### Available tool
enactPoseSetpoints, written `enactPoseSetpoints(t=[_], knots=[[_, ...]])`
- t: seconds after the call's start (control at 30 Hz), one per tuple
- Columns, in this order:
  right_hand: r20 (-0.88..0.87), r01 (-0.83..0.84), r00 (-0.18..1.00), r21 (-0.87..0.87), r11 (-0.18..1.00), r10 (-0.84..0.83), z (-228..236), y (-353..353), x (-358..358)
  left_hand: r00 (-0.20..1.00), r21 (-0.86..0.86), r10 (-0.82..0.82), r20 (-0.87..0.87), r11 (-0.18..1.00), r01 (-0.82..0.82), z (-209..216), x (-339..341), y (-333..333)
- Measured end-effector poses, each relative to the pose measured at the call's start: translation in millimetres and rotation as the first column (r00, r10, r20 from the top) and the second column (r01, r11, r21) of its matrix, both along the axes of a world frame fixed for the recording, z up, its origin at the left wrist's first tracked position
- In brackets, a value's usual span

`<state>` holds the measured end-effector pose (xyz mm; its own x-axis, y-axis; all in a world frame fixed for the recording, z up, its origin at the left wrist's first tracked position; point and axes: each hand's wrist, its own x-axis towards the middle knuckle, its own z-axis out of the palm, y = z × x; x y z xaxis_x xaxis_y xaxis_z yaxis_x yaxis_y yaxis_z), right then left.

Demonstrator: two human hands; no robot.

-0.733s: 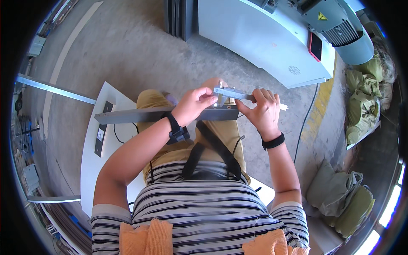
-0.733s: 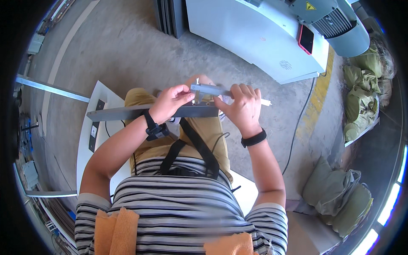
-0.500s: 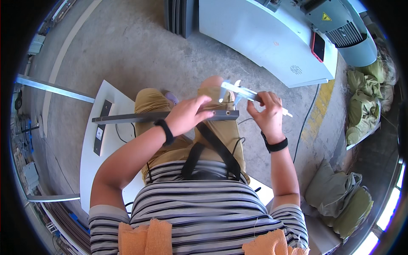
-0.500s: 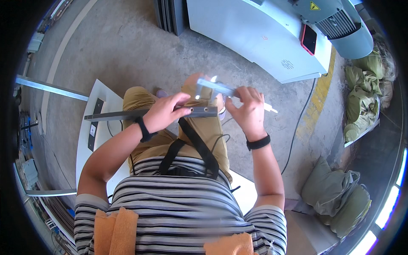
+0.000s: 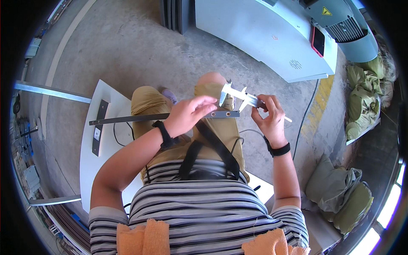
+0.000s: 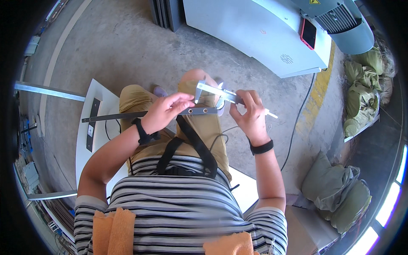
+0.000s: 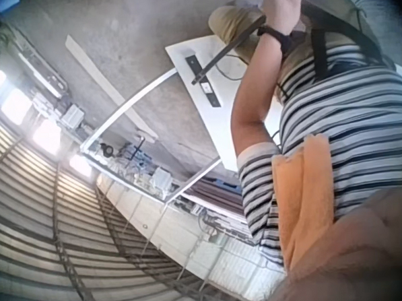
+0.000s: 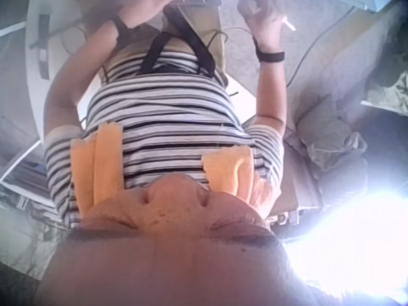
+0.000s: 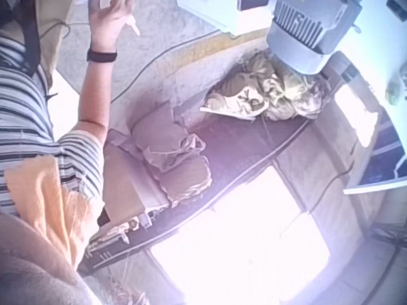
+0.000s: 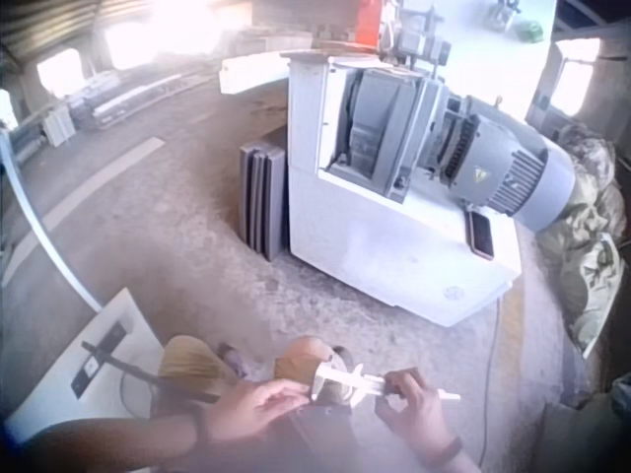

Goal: The recorder uses a caliper to measure the dimensions of a gray metal strip in a manufacturing setting.

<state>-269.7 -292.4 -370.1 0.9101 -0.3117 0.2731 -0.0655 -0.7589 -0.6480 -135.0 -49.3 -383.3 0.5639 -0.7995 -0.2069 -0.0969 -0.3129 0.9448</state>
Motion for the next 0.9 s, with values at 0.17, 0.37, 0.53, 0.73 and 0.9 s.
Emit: enactPoseSetpoints(t=[0.17,0.37,0.53,0.73,0.9], knots=[[0.040,-0.108,0.993,-0.064,0.992,0.111,12.4,-5.9,11.6,0.991,-0.115,0.037,-0.127,0.992,-0.052,-4.5,5.9,-12.7],[0.017,-0.142,0.989,-0.183,0.973,0.147,15.1,-14.3,13.9,0.999,-0.118,0.041,0.034,0.992,-0.037,-7.9,9.7,-10.4],[0.039,-0.093,0.994,-0.123,0.988,0.099,14.5,-15.7,9.8,0.942,0.027,-0.024,0.336,1.000,0.016,-9.9,7.0,-14.8],[0.032,-0.087,0.996,-0.075,0.993,0.089,12.8,-11.6,6.9,0.985,-0.070,0.110,0.134,0.992,-0.102,-13.4,7.0,-14.8],[0.035,-0.090,0.995,-0.087,0.992,0.093,12.7,-9.7,9.5,0.979,-0.016,-0.013,0.203,1.000,0.017,-10.2,9.5,-13.7]])
